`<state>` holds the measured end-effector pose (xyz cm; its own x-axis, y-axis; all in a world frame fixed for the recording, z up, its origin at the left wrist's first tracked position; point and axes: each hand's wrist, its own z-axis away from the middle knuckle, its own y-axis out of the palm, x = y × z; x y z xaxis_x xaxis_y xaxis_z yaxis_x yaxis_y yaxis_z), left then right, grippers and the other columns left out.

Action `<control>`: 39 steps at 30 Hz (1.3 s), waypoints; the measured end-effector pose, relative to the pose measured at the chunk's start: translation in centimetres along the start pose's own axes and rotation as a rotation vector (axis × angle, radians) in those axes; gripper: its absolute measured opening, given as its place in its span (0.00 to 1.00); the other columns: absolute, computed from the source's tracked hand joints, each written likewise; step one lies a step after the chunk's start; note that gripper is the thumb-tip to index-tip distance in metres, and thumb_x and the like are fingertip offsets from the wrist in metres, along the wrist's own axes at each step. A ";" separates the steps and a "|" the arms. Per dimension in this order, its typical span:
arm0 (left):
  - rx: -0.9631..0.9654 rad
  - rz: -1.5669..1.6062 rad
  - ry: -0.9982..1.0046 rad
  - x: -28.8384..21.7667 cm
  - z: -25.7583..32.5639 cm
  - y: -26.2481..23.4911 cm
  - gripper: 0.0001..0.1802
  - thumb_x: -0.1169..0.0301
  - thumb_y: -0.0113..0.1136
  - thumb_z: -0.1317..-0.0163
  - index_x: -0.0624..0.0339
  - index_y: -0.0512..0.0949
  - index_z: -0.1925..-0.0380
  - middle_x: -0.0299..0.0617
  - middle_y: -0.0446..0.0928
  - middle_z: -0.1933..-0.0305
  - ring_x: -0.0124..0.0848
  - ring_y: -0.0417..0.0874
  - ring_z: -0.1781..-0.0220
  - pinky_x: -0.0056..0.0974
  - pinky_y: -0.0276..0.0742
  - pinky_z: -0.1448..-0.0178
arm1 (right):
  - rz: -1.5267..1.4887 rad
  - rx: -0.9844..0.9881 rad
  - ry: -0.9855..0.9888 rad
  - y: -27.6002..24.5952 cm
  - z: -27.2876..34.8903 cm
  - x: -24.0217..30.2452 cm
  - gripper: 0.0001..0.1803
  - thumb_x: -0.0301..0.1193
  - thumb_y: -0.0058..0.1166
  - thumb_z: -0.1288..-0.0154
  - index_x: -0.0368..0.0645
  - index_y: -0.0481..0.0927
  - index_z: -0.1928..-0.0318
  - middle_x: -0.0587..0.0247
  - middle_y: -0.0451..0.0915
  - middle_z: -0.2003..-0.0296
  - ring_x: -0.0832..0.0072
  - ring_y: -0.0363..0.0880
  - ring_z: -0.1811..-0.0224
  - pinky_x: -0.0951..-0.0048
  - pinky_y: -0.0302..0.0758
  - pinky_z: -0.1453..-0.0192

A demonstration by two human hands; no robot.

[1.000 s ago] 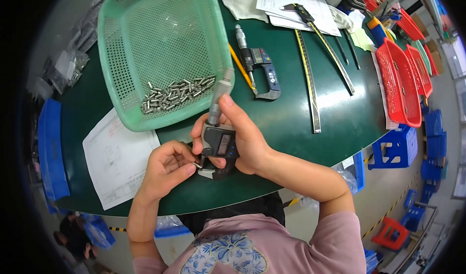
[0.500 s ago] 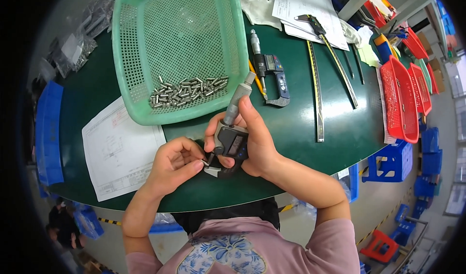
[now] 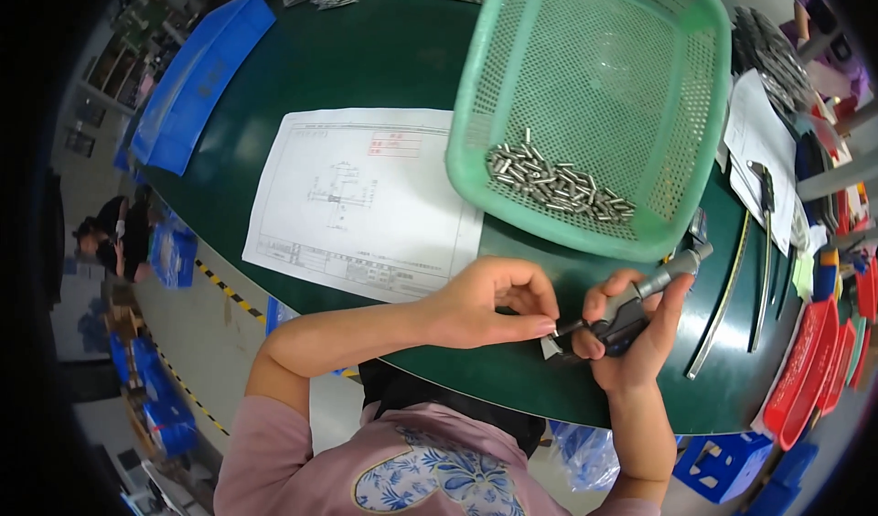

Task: Measuring the diameter of metal screws using a digital micrometer at a quality control workbench.

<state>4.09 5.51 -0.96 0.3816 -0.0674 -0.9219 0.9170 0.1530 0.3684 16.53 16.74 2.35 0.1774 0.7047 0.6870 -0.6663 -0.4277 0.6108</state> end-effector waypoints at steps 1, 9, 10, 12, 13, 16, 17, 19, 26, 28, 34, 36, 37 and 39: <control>-0.013 0.001 0.006 0.0 0.0 0.0 0.08 0.75 0.59 0.49 0.64 0.72 0.70 0.38 0.74 0.69 0.24 0.76 0.65 0.29 0.72 0.57 | 0.009 -0.018 -0.018 0.0 0.0 0.0 0.31 0.61 0.30 0.42 0.44 0.67 0.73 0.62 0.69 0.84 0.79 0.55 0.96 0.83 0.52 0.94; -0.012 -0.004 0.017 0.2 -0.2 0.3 0.08 0.75 0.59 0.49 0.65 0.72 0.70 0.38 0.74 0.69 0.24 0.76 0.65 0.29 0.72 0.57 | 0.023 -0.022 -0.024 -0.8 0.1 0.1 0.29 0.58 0.28 0.40 0.44 0.67 0.69 0.62 0.70 0.83 0.77 0.59 0.95 0.82 0.54 0.94; 0.010 0.007 0.012 0.2 -0.3 0.3 0.08 0.75 0.59 0.49 0.65 0.72 0.70 0.38 0.74 0.69 0.24 0.76 0.65 0.29 0.72 0.57 | -0.029 0.014 0.014 -1.0 0.1 0.2 0.31 0.60 0.27 0.41 0.44 0.67 0.69 0.60 0.71 0.81 0.76 0.60 0.94 0.81 0.56 0.93; -0.037 0.020 0.046 0.2 -0.2 0.3 0.07 0.74 0.59 0.50 0.64 0.72 0.73 0.37 0.74 0.71 0.21 0.75 0.69 0.27 0.72 0.64 | -0.082 0.081 0.057 -1.3 0.0 0.4 0.32 0.61 0.24 0.42 0.44 0.68 0.67 0.57 0.72 0.79 0.75 0.60 0.92 0.79 0.58 0.91; 0.009 0.037 0.038 0.3 -0.2 0.3 0.07 0.74 0.59 0.50 0.64 0.72 0.73 0.37 0.74 0.71 0.21 0.75 0.69 0.27 0.72 0.64 | -0.094 0.091 0.065 -1.7 -0.3 0.2 0.33 0.61 0.22 0.41 0.44 0.68 0.67 0.56 0.72 0.78 0.74 0.61 0.91 0.79 0.60 0.89; -0.033 0.036 -0.026 -0.4 0.3 0.0 0.07 0.75 0.59 0.50 0.65 0.72 0.72 0.37 0.74 0.70 0.21 0.75 0.68 0.27 0.72 0.63 | -0.134 0.155 0.095 -1.3 -0.7 -0.1 0.35 0.60 0.20 0.41 0.42 0.69 0.66 0.54 0.72 0.78 0.73 0.63 0.89 0.79 0.61 0.87; -0.036 0.025 -0.056 -0.6 0.3 0.0 0.06 0.78 0.57 0.50 0.65 0.71 0.71 0.39 0.74 0.68 0.23 0.75 0.65 0.28 0.72 0.59 | -0.134 0.175 0.103 -1.3 -0.7 0.0 0.35 0.60 0.20 0.41 0.40 0.69 0.66 0.53 0.72 0.77 0.73 0.63 0.89 0.78 0.62 0.87; -0.028 0.006 -0.091 -0.8 0.5 0.0 0.07 0.81 0.56 0.50 0.66 0.71 0.70 0.40 0.73 0.66 0.25 0.75 0.62 0.29 0.71 0.55 | -0.167 0.176 0.089 -1.2 -0.7 0.1 0.36 0.60 0.21 0.41 0.38 0.69 0.67 0.52 0.72 0.77 0.73 0.63 0.88 0.78 0.62 0.87; -0.026 -0.002 -0.059 -0.4 0.3 0.4 0.07 0.78 0.58 0.50 0.66 0.72 0.69 0.38 0.74 0.67 0.23 0.76 0.65 0.28 0.72 0.57 | -0.125 0.194 0.107 -1.6 -0.3 0.5 0.38 0.63 0.24 0.44 0.38 0.70 0.69 0.53 0.74 0.77 0.74 0.65 0.88 0.79 0.62 0.87; -0.003 -0.007 -0.070 -0.6 0.4 0.3 0.08 0.78 0.58 0.50 0.66 0.72 0.69 0.38 0.74 0.67 0.23 0.75 0.64 0.28 0.72 0.57 | -0.104 0.208 0.125 -1.6 -0.5 0.3 0.38 0.64 0.25 0.45 0.39 0.71 0.70 0.56 0.74 0.78 0.76 0.64 0.89 0.80 0.61 0.87; -0.051 0.011 -0.104 -1.0 0.8 0.2 0.08 0.78 0.56 0.48 0.66 0.70 0.67 0.38 0.72 0.65 0.22 0.73 0.63 0.26 0.70 0.59 | -0.038 0.221 0.095 -1.4 -0.7 0.0 0.40 0.65 0.23 0.46 0.39 0.72 0.69 0.54 0.73 0.77 0.75 0.63 0.89 0.80 0.60 0.87; -0.038 0.012 -0.103 -0.9 0.7 0.1 0.08 0.79 0.56 0.48 0.66 0.70 0.67 0.38 0.72 0.65 0.22 0.73 0.63 0.26 0.69 0.59 | -0.010 0.244 0.090 -1.5 -0.8 -0.1 0.41 0.66 0.22 0.46 0.38 0.72 0.69 0.54 0.73 0.77 0.76 0.64 0.88 0.80 0.61 0.87; -0.041 0.016 -0.100 -0.9 0.7 0.0 0.08 0.79 0.56 0.48 0.66 0.70 0.67 0.38 0.72 0.66 0.22 0.73 0.63 0.26 0.69 0.59 | -0.016 0.244 0.087 -1.5 -0.8 -0.1 0.41 0.66 0.22 0.46 0.38 0.72 0.69 0.54 0.73 0.77 0.76 0.64 0.88 0.80 0.61 0.87; -0.028 0.007 -0.076 -0.8 0.6 0.0 0.08 0.80 0.56 0.48 0.66 0.70 0.67 0.38 0.72 0.66 0.22 0.73 0.63 0.27 0.69 0.58 | -0.031 0.218 0.090 -1.3 -0.8 -0.1 0.39 0.63 0.21 0.43 0.38 0.71 0.68 0.59 0.74 0.78 0.78 0.64 0.88 0.80 0.62 0.85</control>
<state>3.85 4.95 -0.09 0.3964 -0.1409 -0.9072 0.9112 0.1812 0.3700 16.85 17.67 1.18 0.1239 0.7629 0.6346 -0.4876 -0.5102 0.7085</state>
